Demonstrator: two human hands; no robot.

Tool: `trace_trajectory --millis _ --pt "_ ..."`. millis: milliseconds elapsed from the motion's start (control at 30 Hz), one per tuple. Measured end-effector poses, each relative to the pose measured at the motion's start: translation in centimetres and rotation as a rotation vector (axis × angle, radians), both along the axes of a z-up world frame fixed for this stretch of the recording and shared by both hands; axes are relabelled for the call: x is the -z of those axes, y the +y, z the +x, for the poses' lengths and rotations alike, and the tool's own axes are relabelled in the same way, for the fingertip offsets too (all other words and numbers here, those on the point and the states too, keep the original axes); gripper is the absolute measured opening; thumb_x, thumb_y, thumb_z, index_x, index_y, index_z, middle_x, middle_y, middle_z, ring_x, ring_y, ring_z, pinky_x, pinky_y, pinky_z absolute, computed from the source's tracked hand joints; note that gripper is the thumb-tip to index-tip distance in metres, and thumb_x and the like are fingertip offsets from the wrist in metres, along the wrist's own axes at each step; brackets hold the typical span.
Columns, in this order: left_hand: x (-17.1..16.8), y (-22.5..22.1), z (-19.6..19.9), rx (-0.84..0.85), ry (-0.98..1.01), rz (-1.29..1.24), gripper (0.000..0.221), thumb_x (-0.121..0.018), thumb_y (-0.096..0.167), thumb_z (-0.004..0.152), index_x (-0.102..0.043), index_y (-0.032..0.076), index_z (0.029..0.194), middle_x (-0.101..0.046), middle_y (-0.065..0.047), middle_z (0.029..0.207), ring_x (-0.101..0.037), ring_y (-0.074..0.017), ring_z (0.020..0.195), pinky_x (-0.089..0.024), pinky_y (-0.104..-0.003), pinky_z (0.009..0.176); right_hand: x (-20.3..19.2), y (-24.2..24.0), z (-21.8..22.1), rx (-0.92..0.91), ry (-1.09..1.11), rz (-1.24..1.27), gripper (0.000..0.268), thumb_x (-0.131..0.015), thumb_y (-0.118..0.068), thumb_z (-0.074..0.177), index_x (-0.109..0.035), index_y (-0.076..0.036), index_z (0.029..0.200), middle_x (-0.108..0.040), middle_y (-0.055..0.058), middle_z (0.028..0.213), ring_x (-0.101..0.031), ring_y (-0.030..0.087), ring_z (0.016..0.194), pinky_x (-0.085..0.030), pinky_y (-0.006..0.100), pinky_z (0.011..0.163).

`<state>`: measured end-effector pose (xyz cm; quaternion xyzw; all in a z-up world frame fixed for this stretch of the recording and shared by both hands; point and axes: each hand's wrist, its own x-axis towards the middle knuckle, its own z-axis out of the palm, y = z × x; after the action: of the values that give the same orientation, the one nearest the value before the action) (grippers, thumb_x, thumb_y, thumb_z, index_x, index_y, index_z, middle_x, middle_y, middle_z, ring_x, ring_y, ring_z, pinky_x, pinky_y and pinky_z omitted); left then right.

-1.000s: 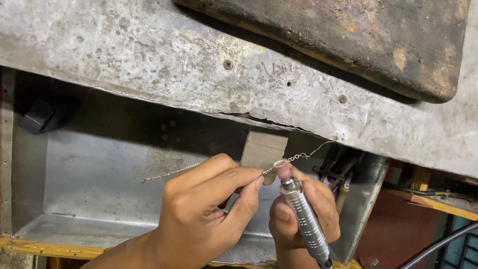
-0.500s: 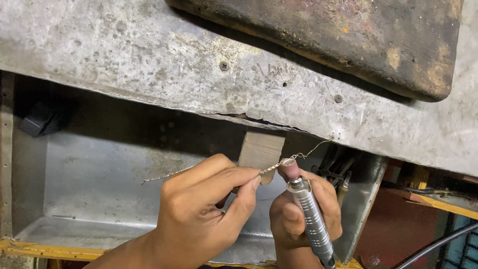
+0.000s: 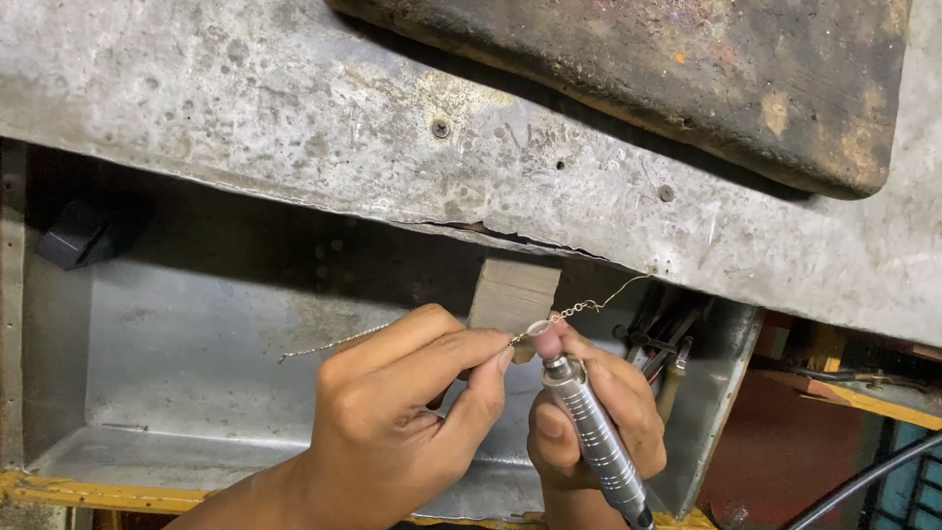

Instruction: Polishing a thin metal jewelry chain using a handheld rotary tool at a workshop bench.

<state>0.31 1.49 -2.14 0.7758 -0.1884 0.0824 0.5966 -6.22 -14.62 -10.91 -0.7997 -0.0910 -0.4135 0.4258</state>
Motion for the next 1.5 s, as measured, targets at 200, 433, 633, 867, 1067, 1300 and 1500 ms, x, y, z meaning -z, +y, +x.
trace_trajectory --millis 200,433,633,867,1067,1300,1500 --pt "-0.1 0.1 0.0 0.012 0.012 0.001 0.010 -0.067 -0.005 0.089 -0.072 0.004 0.089 -0.058 -0.003 0.070 -0.046 -0.0110 0.054 -0.039 -0.023 0.049 0.3 -0.1 -0.2 -0.036 -0.003 0.062 0.034 -0.059 -0.026 0.105 -0.055 0.003 0.122 -0.068 0.031 0.106 -0.078 0.039 0.094 -0.074 0.047 0.090" --pt "-0.3 0.0 0.0 0.009 0.003 -0.035 0.009 -0.067 -0.004 0.088 -0.072 0.003 0.089 -0.060 -0.004 0.071 -0.046 -0.0107 0.054 -0.038 -0.022 0.050 0.0 0.2 -0.2 0.027 -0.035 0.076 0.033 -0.064 -0.025 0.101 -0.057 0.003 0.117 -0.068 0.025 0.101 -0.078 0.038 0.095 -0.074 0.043 0.086" --pt "-0.3 -0.2 -0.1 -0.026 -0.027 -0.017 0.009 -0.067 -0.004 0.086 -0.073 0.004 0.087 -0.057 -0.002 0.067 -0.043 -0.0096 0.051 -0.034 -0.023 0.046 -0.3 0.7 -0.4 0.108 0.001 0.060 0.036 -0.064 -0.029 0.100 -0.059 0.003 0.114 -0.070 0.023 0.101 -0.079 0.037 0.092 -0.075 0.044 0.082" --pt "-0.5 -0.3 -0.2 -0.041 0.010 -0.017 0.011 -0.069 -0.001 0.085 -0.076 0.005 0.089 -0.059 -0.001 0.067 -0.040 -0.0079 0.048 -0.031 -0.022 0.042 -1.4 0.8 -0.7 0.133 0.111 0.017 0.037 -0.064 -0.033 0.099 -0.060 -0.002 0.118 -0.073 0.019 0.106 -0.082 0.035 0.099 -0.073 0.038 0.086" --pt "-0.5 -0.3 -0.3 -0.036 0.035 -0.024 0.011 -0.070 -0.001 0.084 -0.077 0.005 0.089 -0.059 0.000 0.066 -0.041 -0.0075 0.048 -0.033 -0.021 0.043 -1.2 1.1 -0.3 0.090 0.055 0.076 0.036 -0.067 -0.028 0.098 -0.060 0.000 0.119 -0.072 0.024 0.104 -0.081 0.037 0.097 -0.075 0.041 0.086" --pt "-0.8 -0.2 -0.2 -0.016 0.061 -0.030 0.008 -0.071 -0.001 0.084 -0.076 0.005 0.086 -0.058 -0.001 0.065 -0.045 -0.0079 0.049 -0.036 -0.022 0.044 -0.9 1.5 0.7 0.088 -0.071 0.209 0.034 -0.067 -0.024 0.098 -0.057 0.001 0.120 -0.072 0.026 0.102 -0.078 0.031 0.093 -0.070 0.033 0.086" --pt "-0.7 -0.1 -0.1 -0.016 0.023 0.001 0.010 -0.070 -0.002 0.085 -0.076 0.006 0.086 -0.053 0.000 0.064 -0.040 -0.0086 0.049 -0.033 -0.022 0.046 0.5 0.6 1.2 0.231 -0.209 0.162 0.036 -0.065 -0.031 0.098 -0.056 0.002 0.110 -0.066 0.027 0.084 -0.073 0.036 0.071 -0.067 0.040 0.063"
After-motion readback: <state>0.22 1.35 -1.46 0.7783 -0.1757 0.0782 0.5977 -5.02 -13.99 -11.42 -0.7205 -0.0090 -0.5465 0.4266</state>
